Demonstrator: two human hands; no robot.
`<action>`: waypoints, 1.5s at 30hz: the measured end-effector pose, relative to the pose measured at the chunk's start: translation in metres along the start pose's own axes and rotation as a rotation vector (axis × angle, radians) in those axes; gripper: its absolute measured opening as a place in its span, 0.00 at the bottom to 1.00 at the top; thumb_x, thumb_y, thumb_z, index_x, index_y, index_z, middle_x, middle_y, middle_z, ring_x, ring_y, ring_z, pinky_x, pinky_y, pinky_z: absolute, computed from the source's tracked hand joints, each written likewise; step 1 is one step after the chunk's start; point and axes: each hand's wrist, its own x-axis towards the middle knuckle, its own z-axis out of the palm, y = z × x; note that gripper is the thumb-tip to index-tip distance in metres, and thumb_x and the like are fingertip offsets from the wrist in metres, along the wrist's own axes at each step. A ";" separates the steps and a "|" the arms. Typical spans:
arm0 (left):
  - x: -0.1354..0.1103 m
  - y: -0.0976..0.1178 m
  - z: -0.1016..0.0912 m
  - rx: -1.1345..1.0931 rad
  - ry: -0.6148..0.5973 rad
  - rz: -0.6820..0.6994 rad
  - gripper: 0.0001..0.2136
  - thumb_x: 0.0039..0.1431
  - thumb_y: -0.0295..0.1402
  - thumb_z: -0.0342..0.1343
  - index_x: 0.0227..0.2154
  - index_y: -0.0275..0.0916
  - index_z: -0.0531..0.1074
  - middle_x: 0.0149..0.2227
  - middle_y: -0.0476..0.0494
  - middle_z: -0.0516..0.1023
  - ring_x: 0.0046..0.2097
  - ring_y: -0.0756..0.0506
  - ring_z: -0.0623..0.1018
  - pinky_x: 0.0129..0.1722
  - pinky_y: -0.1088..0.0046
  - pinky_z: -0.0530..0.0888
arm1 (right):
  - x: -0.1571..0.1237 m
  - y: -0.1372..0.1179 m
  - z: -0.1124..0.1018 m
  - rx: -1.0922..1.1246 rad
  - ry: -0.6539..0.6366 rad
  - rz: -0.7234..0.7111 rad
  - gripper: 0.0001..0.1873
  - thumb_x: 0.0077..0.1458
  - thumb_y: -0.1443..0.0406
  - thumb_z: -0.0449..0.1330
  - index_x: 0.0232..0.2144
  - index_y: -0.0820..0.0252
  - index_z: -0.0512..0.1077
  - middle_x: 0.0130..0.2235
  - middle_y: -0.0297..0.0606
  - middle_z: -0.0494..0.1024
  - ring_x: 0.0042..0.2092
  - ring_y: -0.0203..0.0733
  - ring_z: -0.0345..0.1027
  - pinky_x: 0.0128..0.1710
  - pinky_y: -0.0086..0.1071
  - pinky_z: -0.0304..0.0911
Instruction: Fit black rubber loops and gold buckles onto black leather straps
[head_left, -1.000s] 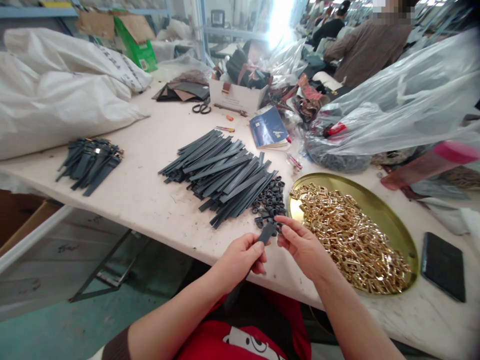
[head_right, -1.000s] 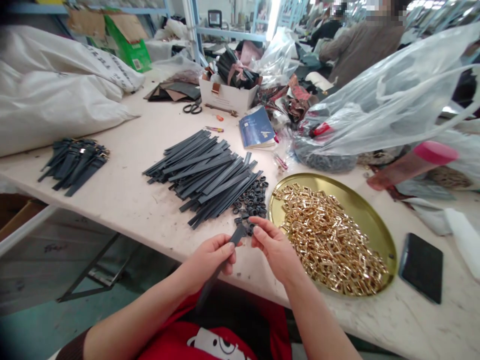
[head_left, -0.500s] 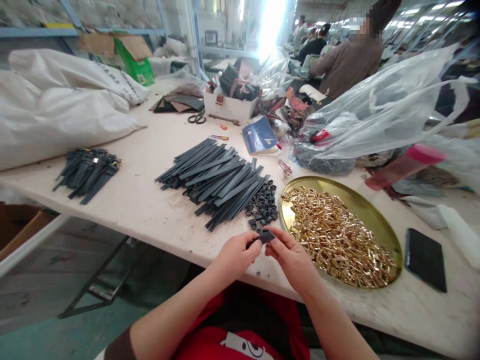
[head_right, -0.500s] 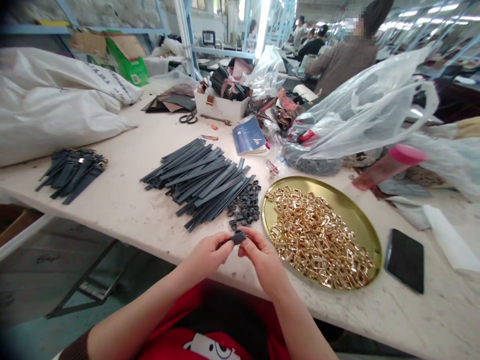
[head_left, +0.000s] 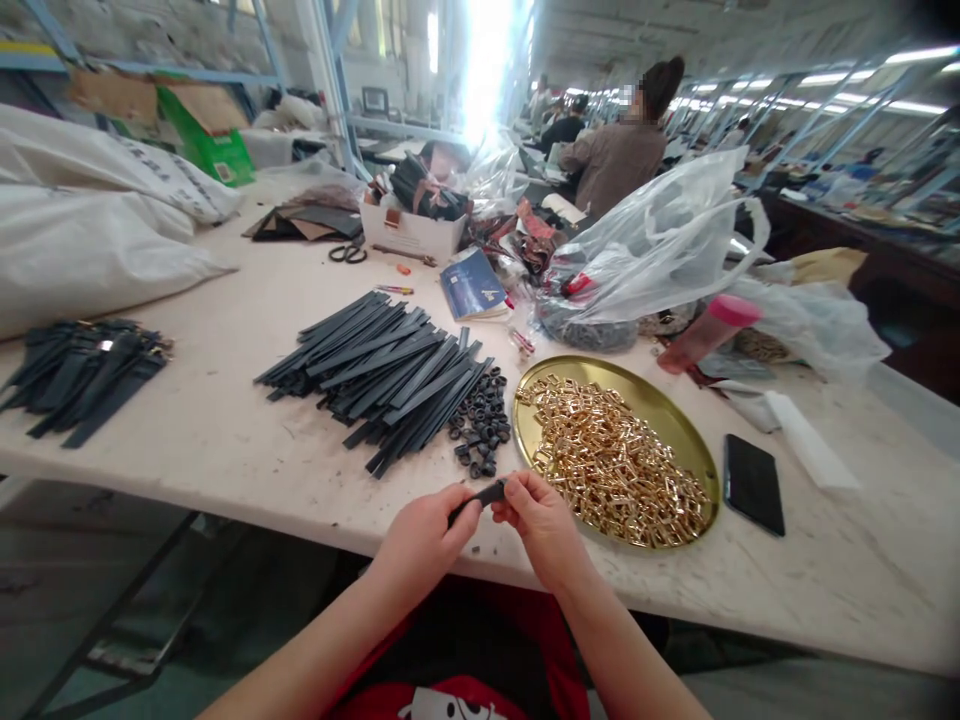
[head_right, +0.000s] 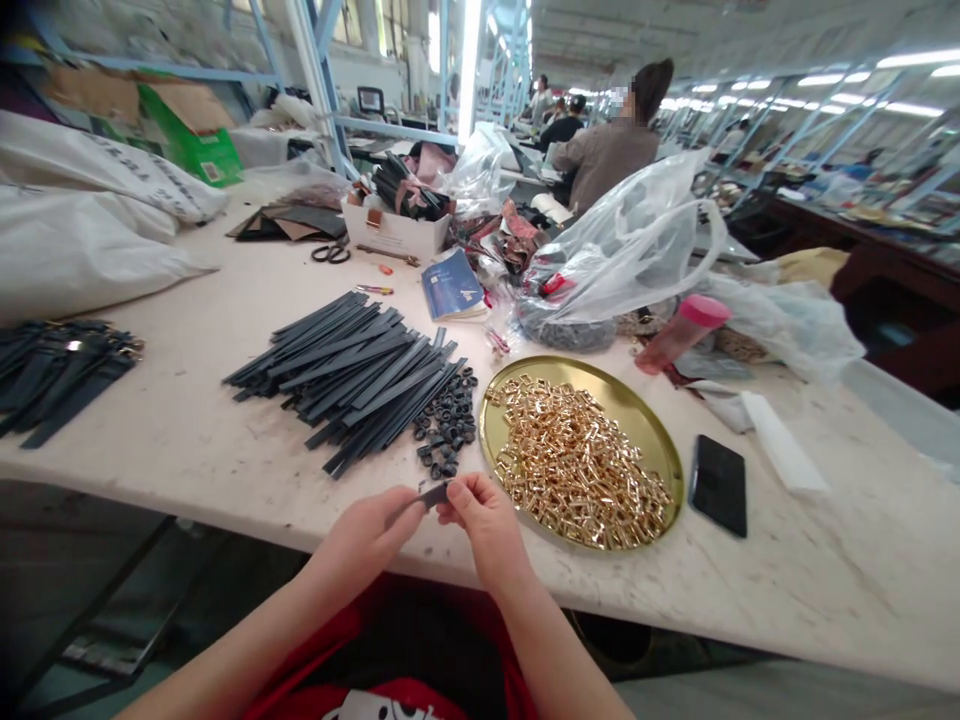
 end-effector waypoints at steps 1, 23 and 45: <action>-0.001 -0.001 0.001 0.071 0.009 0.019 0.12 0.56 0.38 0.44 0.23 0.39 0.66 0.21 0.51 0.66 0.25 0.50 0.66 0.25 0.76 0.57 | -0.001 0.000 0.000 0.003 0.016 0.010 0.12 0.46 0.57 0.61 0.24 0.60 0.68 0.23 0.29 0.71 0.25 0.31 0.63 0.29 0.28 0.61; -0.013 -0.013 0.002 -0.168 -0.372 -0.193 0.14 0.57 0.35 0.42 0.46 0.38 0.59 0.23 0.54 0.67 0.21 0.53 0.68 0.25 0.77 0.65 | -0.017 0.000 0.000 -0.199 -0.076 0.133 0.10 0.45 0.60 0.61 0.29 0.59 0.67 0.22 0.28 0.70 0.26 0.33 0.64 0.31 0.29 0.60; -0.009 0.000 0.025 -0.439 -0.164 -0.245 0.07 0.54 0.35 0.41 0.26 0.39 0.60 0.18 0.55 0.65 0.18 0.53 0.60 0.21 0.77 0.58 | -0.012 -0.028 -0.064 -1.540 0.320 -0.336 0.09 0.53 0.65 0.50 0.23 0.59 0.65 0.25 0.38 0.70 0.27 0.40 0.63 0.28 0.31 0.52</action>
